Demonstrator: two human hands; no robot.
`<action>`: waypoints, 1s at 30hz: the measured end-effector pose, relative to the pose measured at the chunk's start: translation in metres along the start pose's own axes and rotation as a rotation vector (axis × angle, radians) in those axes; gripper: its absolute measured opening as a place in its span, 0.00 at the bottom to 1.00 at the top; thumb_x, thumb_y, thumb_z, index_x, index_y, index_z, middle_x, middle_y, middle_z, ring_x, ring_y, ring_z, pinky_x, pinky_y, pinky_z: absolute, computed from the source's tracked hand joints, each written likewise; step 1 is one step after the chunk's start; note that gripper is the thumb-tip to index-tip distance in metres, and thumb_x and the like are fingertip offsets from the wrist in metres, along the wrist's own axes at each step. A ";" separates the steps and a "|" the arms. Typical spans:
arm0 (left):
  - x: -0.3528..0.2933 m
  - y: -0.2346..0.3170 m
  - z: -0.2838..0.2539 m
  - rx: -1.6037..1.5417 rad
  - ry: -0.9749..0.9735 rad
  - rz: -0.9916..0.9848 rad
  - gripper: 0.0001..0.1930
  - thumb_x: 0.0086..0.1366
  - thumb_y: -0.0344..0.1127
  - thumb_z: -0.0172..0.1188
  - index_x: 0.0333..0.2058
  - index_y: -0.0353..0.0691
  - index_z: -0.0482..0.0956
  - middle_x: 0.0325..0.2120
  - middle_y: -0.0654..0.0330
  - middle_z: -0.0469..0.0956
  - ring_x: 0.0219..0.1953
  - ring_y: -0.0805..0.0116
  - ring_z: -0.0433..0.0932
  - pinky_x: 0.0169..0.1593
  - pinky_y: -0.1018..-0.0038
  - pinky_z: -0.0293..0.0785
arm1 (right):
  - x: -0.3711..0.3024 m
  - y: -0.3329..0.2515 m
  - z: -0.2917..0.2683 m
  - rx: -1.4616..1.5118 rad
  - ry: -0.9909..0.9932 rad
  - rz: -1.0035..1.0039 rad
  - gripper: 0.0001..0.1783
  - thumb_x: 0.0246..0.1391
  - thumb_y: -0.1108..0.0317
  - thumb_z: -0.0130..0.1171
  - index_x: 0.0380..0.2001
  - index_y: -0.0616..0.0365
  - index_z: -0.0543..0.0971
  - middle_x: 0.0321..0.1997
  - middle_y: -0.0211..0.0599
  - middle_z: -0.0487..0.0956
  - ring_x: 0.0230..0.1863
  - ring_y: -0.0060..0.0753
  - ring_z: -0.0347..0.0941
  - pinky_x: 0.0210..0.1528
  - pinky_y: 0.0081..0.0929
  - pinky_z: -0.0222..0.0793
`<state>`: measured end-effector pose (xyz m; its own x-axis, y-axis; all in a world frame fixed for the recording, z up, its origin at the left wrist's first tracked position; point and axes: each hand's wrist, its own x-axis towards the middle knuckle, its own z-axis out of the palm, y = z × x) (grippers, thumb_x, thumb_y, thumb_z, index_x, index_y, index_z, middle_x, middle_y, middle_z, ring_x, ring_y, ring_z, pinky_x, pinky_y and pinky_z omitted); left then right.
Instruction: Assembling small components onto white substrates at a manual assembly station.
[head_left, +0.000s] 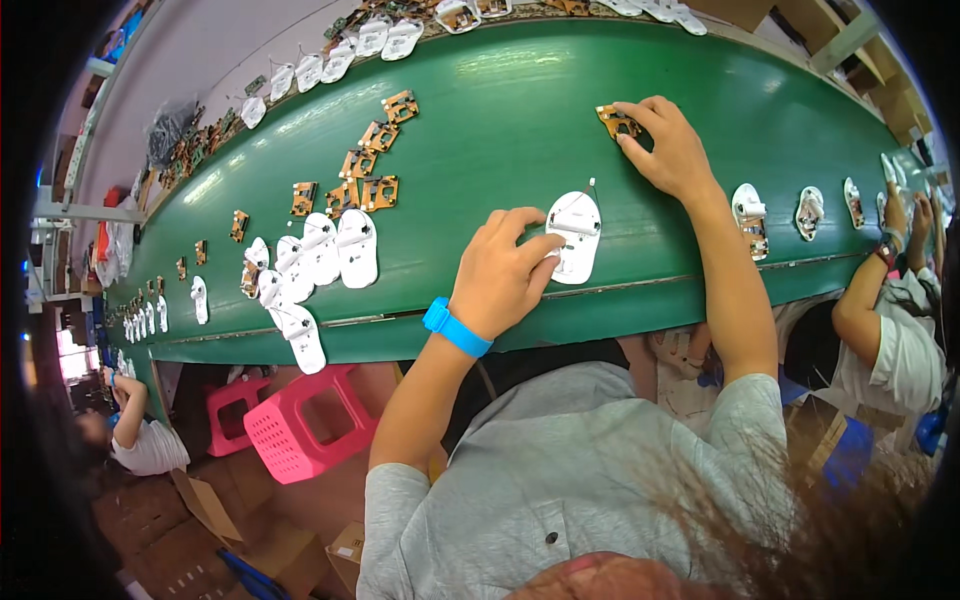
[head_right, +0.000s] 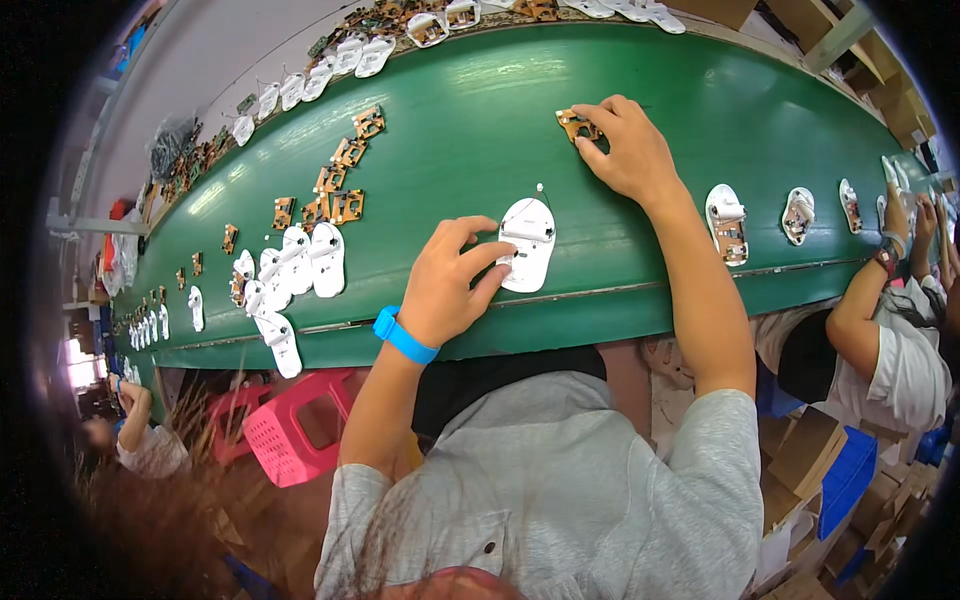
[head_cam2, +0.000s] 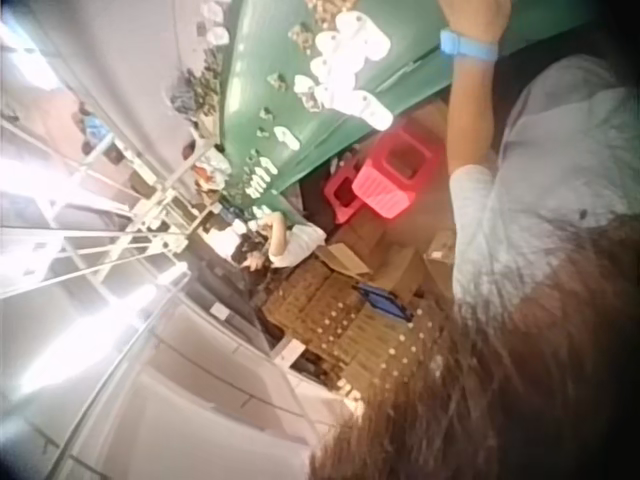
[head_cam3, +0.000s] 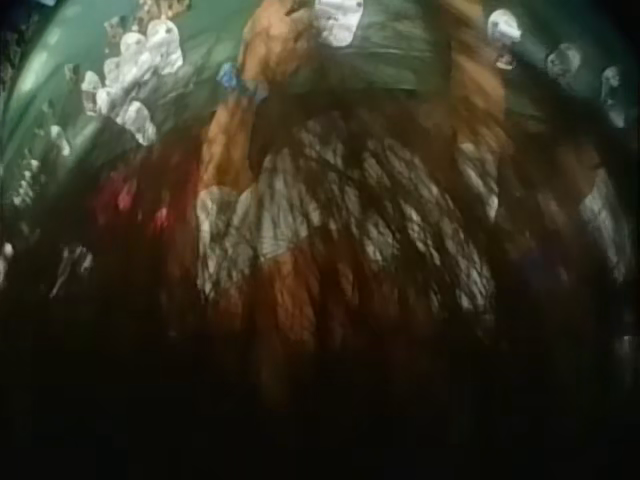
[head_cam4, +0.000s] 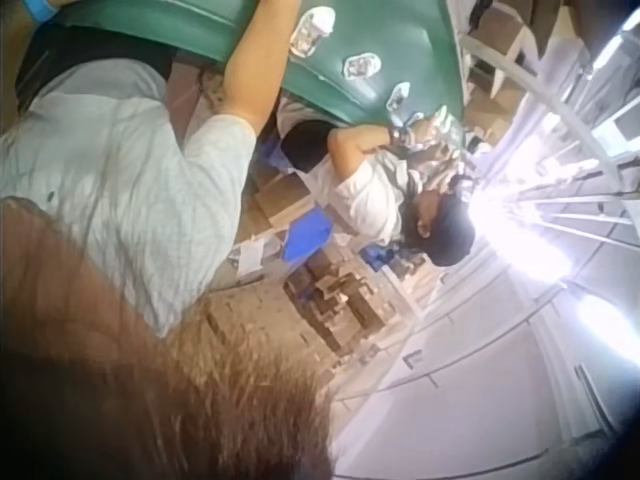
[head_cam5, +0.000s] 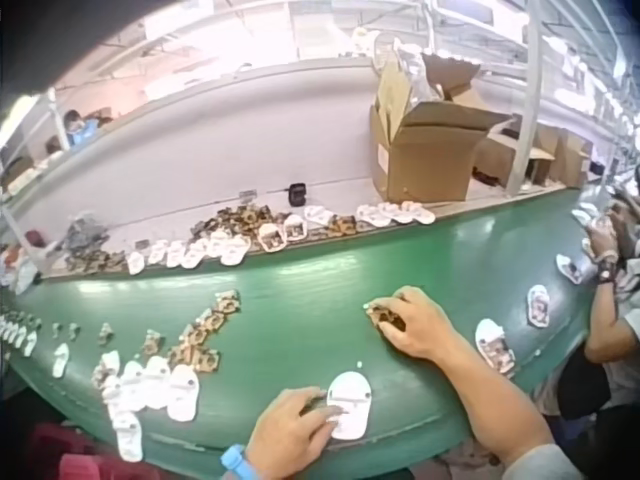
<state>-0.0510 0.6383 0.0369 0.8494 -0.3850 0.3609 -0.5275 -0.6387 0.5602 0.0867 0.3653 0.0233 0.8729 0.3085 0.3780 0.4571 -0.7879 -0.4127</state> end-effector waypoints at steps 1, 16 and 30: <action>-0.001 0.000 0.000 0.001 -0.009 0.003 0.12 0.58 0.28 0.72 0.42 0.44 0.87 0.48 0.57 0.79 0.45 0.56 0.77 0.47 0.64 0.77 | 0.000 0.001 -0.001 -0.012 -0.004 -0.003 0.21 0.56 0.63 0.66 0.54 0.49 0.83 0.47 0.36 0.78 0.52 0.42 0.76 0.53 0.39 0.76; 0.008 -0.006 0.010 -0.067 0.001 -0.026 0.07 0.59 0.31 0.72 0.38 0.45 0.89 0.39 0.61 0.78 0.40 0.60 0.74 0.42 0.65 0.73 | 0.001 -0.001 0.002 -0.050 -0.026 0.029 0.21 0.57 0.62 0.65 0.55 0.48 0.84 0.47 0.36 0.76 0.49 0.41 0.76 0.52 0.37 0.75; 0.010 -0.015 0.018 -0.100 -0.005 0.041 0.14 0.56 0.23 0.69 0.39 0.50 0.91 0.42 0.57 0.73 0.38 0.60 0.69 0.40 0.67 0.70 | 0.005 0.000 0.007 -0.067 -0.007 0.054 0.19 0.57 0.59 0.65 0.52 0.43 0.85 0.46 0.35 0.76 0.51 0.41 0.76 0.52 0.40 0.77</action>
<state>-0.0343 0.6325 0.0187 0.8268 -0.4135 0.3814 -0.5608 -0.5528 0.6163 0.0923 0.3704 0.0191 0.8972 0.2681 0.3508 0.3971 -0.8375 -0.3755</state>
